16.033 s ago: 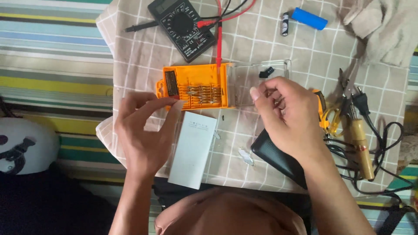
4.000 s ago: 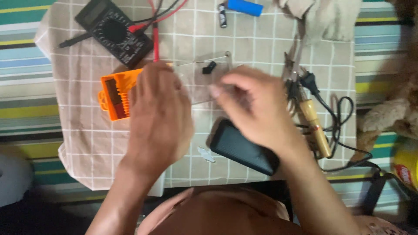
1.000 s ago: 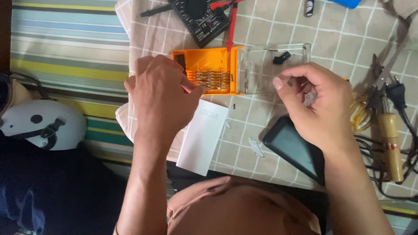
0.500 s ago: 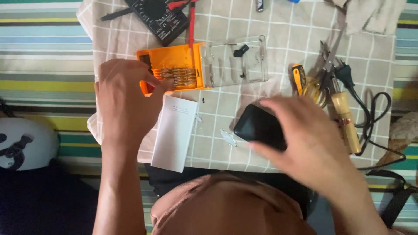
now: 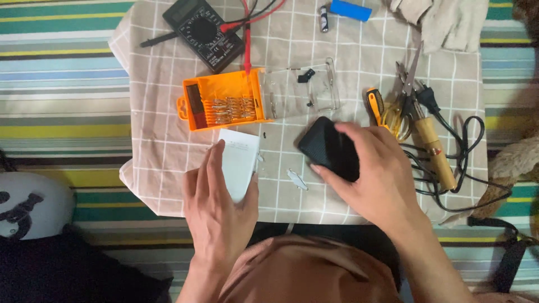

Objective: Organizing small screwdriver bits and electronic components into a plastic organizer case on a workspace.

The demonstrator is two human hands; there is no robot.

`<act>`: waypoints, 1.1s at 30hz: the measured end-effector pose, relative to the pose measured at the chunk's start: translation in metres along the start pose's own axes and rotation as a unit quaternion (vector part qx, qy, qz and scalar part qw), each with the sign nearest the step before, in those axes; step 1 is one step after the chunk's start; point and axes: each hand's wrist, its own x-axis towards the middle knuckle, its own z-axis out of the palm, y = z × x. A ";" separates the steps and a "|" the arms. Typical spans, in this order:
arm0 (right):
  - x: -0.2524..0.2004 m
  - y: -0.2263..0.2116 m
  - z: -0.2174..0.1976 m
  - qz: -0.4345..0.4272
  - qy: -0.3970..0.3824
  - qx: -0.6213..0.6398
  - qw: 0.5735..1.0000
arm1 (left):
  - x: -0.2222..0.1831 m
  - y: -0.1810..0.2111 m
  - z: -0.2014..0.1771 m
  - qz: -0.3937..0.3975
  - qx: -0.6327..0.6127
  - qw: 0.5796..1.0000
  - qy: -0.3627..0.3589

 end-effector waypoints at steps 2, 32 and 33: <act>-0.001 -0.004 0.000 -0.041 0.033 0.011 0.999 | -0.001 0.001 -0.006 -0.054 -0.076 0.995 -0.024; -0.004 -0.040 -0.022 -0.126 0.108 0.290 0.943 | 0.081 0.072 0.008 -0.121 -0.609 0.772 -0.136; -0.007 -0.040 -0.017 -0.114 0.123 0.325 0.931 | 0.080 0.073 0.004 -0.128 -0.599 0.780 -0.132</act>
